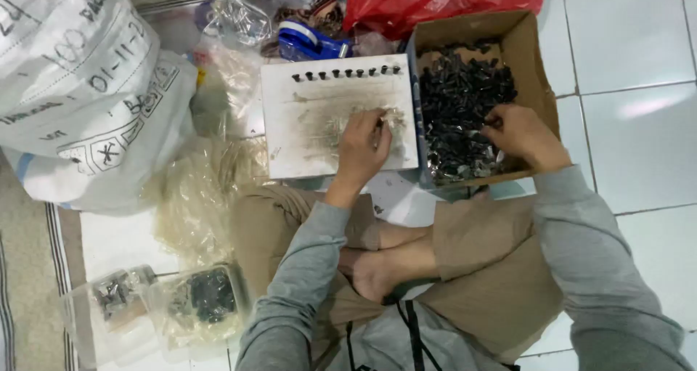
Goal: Assembling small black components into a white template by hand
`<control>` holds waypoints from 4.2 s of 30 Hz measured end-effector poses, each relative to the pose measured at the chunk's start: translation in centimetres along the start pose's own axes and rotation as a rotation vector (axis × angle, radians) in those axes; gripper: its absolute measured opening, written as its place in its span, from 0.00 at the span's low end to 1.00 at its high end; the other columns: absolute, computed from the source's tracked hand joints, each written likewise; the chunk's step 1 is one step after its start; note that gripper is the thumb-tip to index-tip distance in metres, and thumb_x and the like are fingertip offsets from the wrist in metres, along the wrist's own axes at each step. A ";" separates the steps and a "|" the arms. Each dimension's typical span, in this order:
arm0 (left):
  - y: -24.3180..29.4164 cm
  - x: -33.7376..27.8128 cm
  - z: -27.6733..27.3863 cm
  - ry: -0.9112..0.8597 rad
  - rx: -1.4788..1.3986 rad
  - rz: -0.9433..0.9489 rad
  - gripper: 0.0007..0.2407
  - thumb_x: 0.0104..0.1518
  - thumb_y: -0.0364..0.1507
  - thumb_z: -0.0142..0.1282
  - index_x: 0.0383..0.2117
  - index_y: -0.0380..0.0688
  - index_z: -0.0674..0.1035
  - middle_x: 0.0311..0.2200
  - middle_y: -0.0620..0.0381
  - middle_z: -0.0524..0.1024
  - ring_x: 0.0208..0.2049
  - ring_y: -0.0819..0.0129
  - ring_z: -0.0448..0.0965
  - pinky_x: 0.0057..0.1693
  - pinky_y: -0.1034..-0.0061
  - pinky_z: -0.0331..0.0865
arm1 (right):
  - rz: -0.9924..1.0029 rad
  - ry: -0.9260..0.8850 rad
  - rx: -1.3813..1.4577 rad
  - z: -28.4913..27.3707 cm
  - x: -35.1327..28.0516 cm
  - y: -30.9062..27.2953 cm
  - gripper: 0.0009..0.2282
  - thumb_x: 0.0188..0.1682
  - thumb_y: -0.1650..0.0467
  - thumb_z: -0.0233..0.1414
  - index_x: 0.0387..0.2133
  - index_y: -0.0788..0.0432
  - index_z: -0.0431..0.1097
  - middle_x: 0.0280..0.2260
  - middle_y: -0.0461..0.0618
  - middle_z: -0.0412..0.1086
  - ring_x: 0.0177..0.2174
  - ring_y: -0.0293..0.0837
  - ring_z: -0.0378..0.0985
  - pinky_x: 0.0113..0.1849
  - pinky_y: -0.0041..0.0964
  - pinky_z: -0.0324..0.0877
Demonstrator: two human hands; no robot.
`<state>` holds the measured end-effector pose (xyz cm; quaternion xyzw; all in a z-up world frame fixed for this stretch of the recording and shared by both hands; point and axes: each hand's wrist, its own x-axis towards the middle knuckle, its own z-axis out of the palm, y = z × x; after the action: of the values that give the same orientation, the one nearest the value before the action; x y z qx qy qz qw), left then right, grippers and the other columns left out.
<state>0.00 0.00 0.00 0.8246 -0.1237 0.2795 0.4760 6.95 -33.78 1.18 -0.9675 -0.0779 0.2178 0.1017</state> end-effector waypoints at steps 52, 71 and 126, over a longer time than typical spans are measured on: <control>-2.1 -2.3 25.3 -0.747 0.402 -0.304 0.10 0.57 0.29 0.57 0.38 0.34 0.82 0.28 0.37 0.80 0.31 0.46 0.86 0.33 0.59 0.81 | 0.264 0.060 0.390 7.5 7.7 4.0 0.11 0.47 0.75 0.52 0.33 0.77 0.77 0.28 0.73 0.76 0.31 0.65 0.82 0.26 0.54 0.76; -0.2 -4.2 0.4 -0.040 -1.152 -0.909 0.08 0.62 0.21 0.58 0.45 0.29 0.79 0.33 0.45 0.79 0.33 0.64 0.85 0.40 0.75 0.84 | -0.379 0.216 1.273 4.4 -2.8 -14.5 0.05 0.56 0.74 0.55 0.40 0.66 0.74 0.28 0.50 0.73 0.31 0.37 0.76 0.33 0.29 0.75; -1.1 -3.7 2.7 0.129 -0.887 -0.790 0.08 0.58 0.27 0.67 0.41 0.38 0.85 0.38 0.44 0.83 0.39 0.64 0.82 0.39 0.70 0.80 | -0.552 0.697 0.850 5.8 -3.0 -19.1 0.04 0.51 0.82 0.60 0.37 0.70 0.79 0.35 0.63 0.76 0.40 0.56 0.82 0.40 0.44 0.74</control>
<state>-1.59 -1.94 -4.04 0.5121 0.1169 0.0526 0.8493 -0.26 -14.98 1.63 -0.8007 -0.1942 -0.1338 0.5508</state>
